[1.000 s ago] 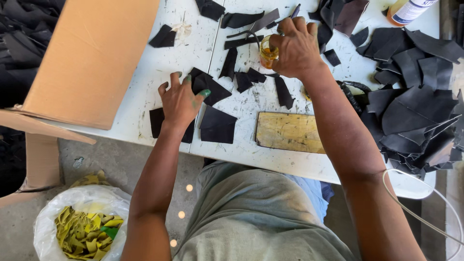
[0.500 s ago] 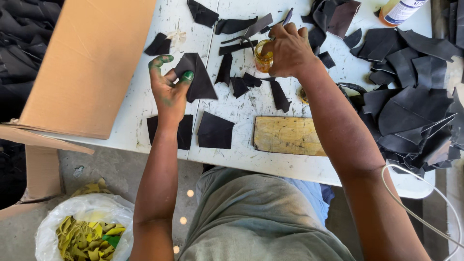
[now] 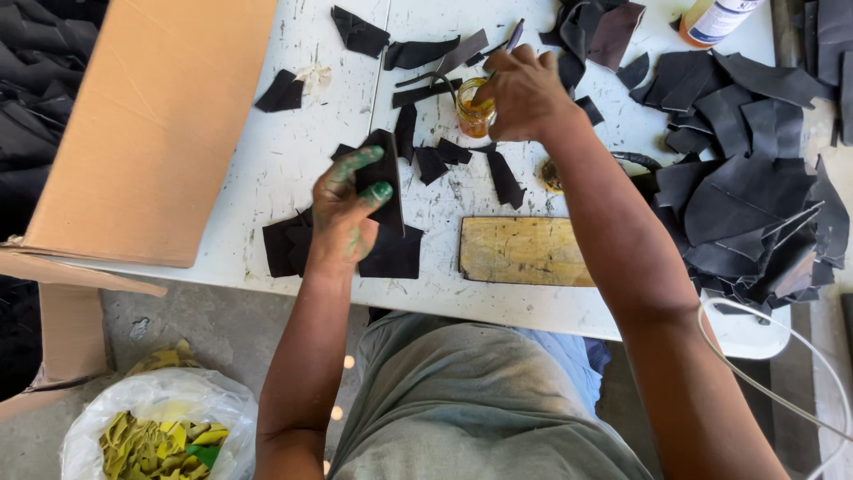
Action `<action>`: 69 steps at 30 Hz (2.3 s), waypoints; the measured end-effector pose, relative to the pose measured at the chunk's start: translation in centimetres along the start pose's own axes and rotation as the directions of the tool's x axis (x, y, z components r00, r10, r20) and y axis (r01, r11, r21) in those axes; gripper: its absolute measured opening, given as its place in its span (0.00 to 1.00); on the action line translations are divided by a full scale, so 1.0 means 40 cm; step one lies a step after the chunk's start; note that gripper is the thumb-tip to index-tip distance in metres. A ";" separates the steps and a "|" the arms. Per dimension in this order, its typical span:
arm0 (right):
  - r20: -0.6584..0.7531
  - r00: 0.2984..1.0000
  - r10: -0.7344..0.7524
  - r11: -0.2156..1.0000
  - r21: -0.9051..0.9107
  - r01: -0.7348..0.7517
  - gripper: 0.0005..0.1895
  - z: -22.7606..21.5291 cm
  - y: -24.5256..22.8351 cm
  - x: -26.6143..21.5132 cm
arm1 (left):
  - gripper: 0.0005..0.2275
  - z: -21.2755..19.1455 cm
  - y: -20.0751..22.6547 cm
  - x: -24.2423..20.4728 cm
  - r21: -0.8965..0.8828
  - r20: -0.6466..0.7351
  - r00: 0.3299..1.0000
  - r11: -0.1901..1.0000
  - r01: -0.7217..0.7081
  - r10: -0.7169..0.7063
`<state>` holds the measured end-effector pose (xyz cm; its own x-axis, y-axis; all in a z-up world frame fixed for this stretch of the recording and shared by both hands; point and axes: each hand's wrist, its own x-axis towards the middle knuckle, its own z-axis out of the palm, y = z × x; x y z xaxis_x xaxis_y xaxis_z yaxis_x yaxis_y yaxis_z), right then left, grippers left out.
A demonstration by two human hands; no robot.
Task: The person applies adhesive to small black leather pieces and presses them onto a rectangular wooden block. They repeatedly pick up pieces, apply glue from a jar, and attach them to the block's surface.
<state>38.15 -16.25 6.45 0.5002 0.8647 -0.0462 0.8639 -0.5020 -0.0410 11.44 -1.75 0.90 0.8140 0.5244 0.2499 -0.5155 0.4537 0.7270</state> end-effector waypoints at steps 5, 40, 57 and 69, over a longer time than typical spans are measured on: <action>-0.300 0.947 -0.111 0.992 0.022 0.123 0.28 -0.012 0.027 -0.146 | 0.20 0.036 -0.031 -0.021 -0.123 0.014 0.990 0.983 0.138 -0.137; -0.627 0.734 -0.262 0.809 0.272 0.522 0.28 -0.101 -0.165 -0.493 | 0.20 0.136 -0.068 -0.028 -0.207 0.230 0.945 0.937 0.281 -0.232; -0.650 0.734 -0.196 0.920 0.137 0.367 0.26 -0.044 -0.203 -0.542 | 0.30 0.179 -0.052 -0.024 -0.253 0.253 0.940 0.922 0.294 -0.230; -0.673 0.691 -0.265 0.859 0.161 0.486 0.28 -0.015 -0.195 -0.549 | 0.29 0.180 -0.057 -0.027 -0.265 0.296 0.930 0.917 0.298 -0.216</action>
<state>20.48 -31.30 8.40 0.1565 0.7434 0.6502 0.9758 -0.0147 -0.2181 13.67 -8.54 3.57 0.9481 0.1764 0.2644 -0.3014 0.7630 0.5718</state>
